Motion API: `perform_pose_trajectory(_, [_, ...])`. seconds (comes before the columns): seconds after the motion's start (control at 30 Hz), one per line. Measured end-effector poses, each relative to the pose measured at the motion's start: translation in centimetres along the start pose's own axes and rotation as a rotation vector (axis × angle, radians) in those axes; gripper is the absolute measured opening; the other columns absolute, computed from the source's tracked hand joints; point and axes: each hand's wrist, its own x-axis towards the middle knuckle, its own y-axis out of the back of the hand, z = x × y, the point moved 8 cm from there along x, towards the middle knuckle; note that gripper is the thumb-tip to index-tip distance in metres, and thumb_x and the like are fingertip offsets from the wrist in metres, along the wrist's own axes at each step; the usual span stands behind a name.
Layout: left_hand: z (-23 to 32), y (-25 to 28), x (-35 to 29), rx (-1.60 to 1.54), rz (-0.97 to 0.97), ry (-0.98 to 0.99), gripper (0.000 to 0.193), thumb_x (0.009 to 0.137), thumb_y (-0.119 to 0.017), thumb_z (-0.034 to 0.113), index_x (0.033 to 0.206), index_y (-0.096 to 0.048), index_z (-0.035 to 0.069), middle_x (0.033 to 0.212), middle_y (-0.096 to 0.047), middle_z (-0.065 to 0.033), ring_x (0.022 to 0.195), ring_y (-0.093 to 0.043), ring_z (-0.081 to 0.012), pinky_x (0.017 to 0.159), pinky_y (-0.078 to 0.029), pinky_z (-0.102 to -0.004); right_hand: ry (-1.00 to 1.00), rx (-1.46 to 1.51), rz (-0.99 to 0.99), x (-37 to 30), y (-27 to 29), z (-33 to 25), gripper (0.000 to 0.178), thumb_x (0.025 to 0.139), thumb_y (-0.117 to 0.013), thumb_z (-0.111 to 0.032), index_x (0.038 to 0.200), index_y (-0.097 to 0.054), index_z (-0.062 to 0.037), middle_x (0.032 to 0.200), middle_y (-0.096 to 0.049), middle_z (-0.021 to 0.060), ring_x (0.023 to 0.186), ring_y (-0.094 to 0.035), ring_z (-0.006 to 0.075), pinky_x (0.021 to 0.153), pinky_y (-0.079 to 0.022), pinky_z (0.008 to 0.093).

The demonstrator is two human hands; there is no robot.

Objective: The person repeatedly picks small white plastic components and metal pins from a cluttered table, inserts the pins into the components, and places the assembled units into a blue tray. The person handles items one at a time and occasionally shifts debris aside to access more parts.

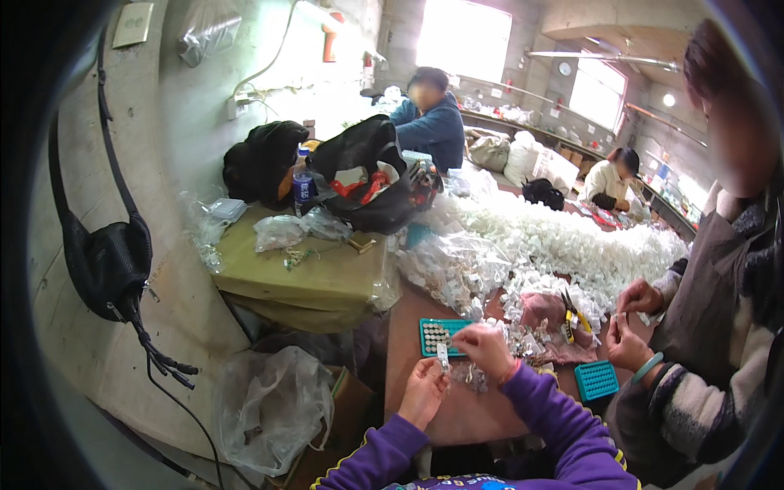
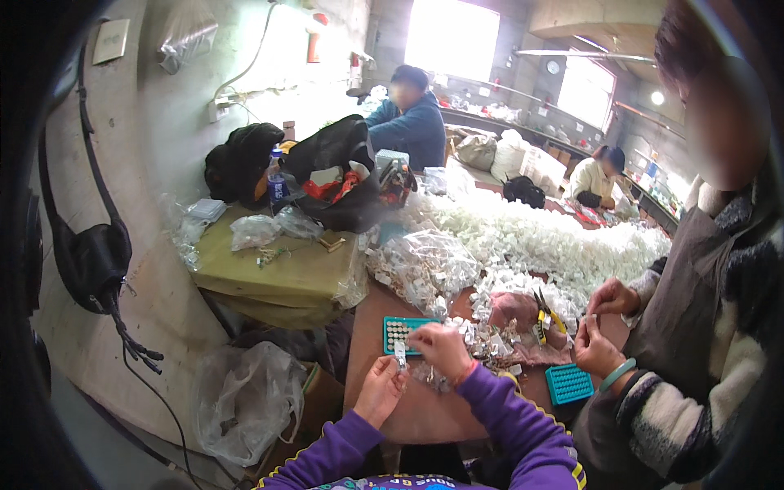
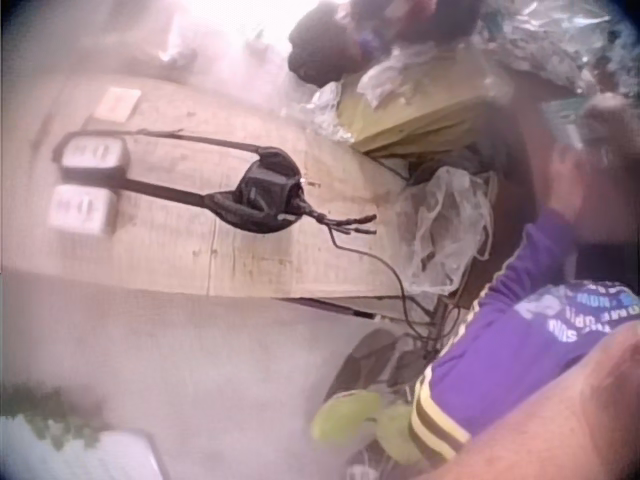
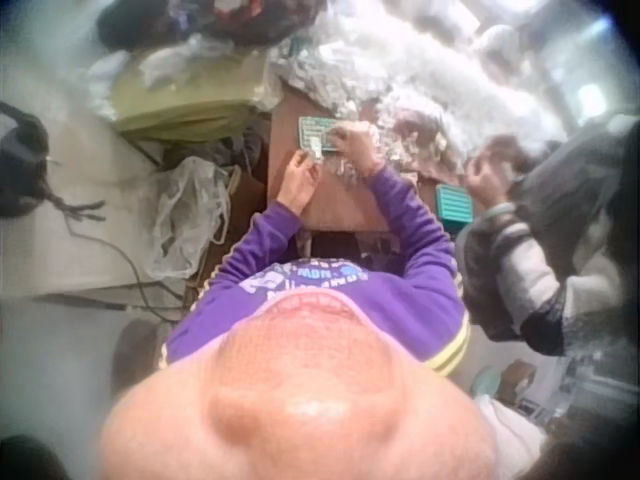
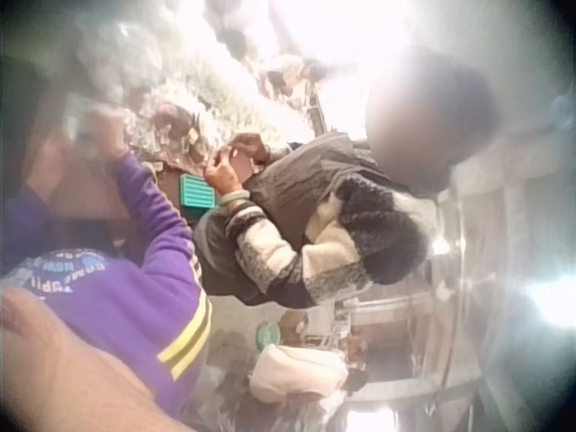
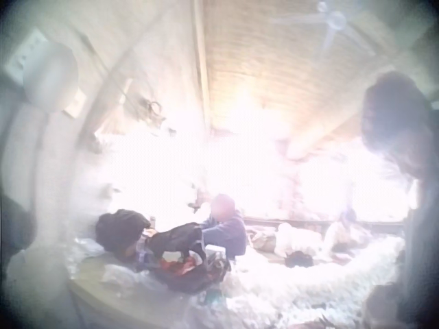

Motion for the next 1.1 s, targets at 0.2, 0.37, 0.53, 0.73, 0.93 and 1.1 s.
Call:
perform_pose_trajectory(0.2, [-0.5,-0.2,-0.3,0.143,-0.026,0.026,0.011,0.095,-0.058,0.012,0.105,-0.053,0.009,0.091,-0.062,-0.0024,0.075,-0.062,-0.0126,0.065,-0.051,-0.0259,0.088,-0.043,-0.03,-2.8,-0.1,-3.9,0.009,0.08,-0.071,-0.012,0.083,-0.065,-0.0055,0.079,-0.062,0.0095,0.065,-0.064,0.0262,0.056,-0.052,0.0342])
perform_pose_trajectory(0.37, [-0.7,-0.5,-0.4,0.209,0.003,0.047,0.01,0.096,-0.058,0.012,0.103,-0.054,0.007,0.091,-0.062,-0.0036,0.074,-0.062,-0.0122,0.063,-0.051,-0.0252,-0.022,0.055,-0.074,-3.5,-0.2,-2.0,0.01,0.08,-0.071,-0.014,0.085,-0.067,-0.0057,0.079,-0.063,0.0091,0.068,-0.065,0.0263,0.06,-0.053,0.0339])
perform_pose_trajectory(0.53, [-0.5,-0.8,-0.7,0.306,-0.029,0.024,0.009,0.095,-0.059,0.012,0.102,-0.054,0.006,0.09,-0.063,-0.0042,0.072,-0.062,-0.0123,0.061,-0.051,-0.0255,-0.035,0.035,-0.142,-3.6,-0.4,-1.3,0.012,0.078,-0.072,-0.015,0.085,-0.069,-0.0055,0.081,-0.063,0.0091,0.07,-0.065,0.0258,0.063,-0.053,0.0327])
perform_pose_trajectory(0.73, [-0.3,-0.6,-0.6,0.148,-0.008,0.022,0.007,0.096,-0.057,0.011,0.101,-0.055,0.006,0.09,-0.063,-0.0057,0.07,-0.062,-0.0118,0.06,-0.051,-0.0231,-0.027,0.021,-0.034,-4.0,-0.5,-2.8,0.015,0.077,-0.072,-0.012,0.091,-0.07,-0.0081,0.083,-0.063,0.0088,0.07,-0.066,0.026,0.062,-0.053,0.033])
perform_pose_trajectory(0.93, [-0.3,-0.2,-0.4,-0.051,-0.025,0.024,0.009,0.096,-0.058,0.012,0.101,-0.055,0.006,0.089,-0.063,-0.0053,0.07,-0.061,-0.0121,0.06,-0.05,-0.0238,0.107,-0.047,0.082,-4.8,-0.6,-6.2,0.021,0.076,-0.068,-0.007,0.097,-0.069,-0.0062,0.091,-0.065,0.0096,0.07,-0.067,0.0281,0.062,-0.054,0.0337])
perform_pose_trajectory(1.1, [-0.5,-0.1,-0.2,0.007,-0.03,0.019,0.009,0.095,-0.058,0.013,0.101,-0.055,0.006,0.091,-0.064,-0.0053,0.071,-0.063,-0.0126,0.062,-0.052,-0.0219,0.065,-0.046,0.125,-5.4,-0.3,-5.9,0.024,0.08,-0.066,-0.006,0.103,-0.068,-0.0055,0.092,-0.065,0.0104,0.074,-0.067,0.0257,0.064,-0.054,0.0312])
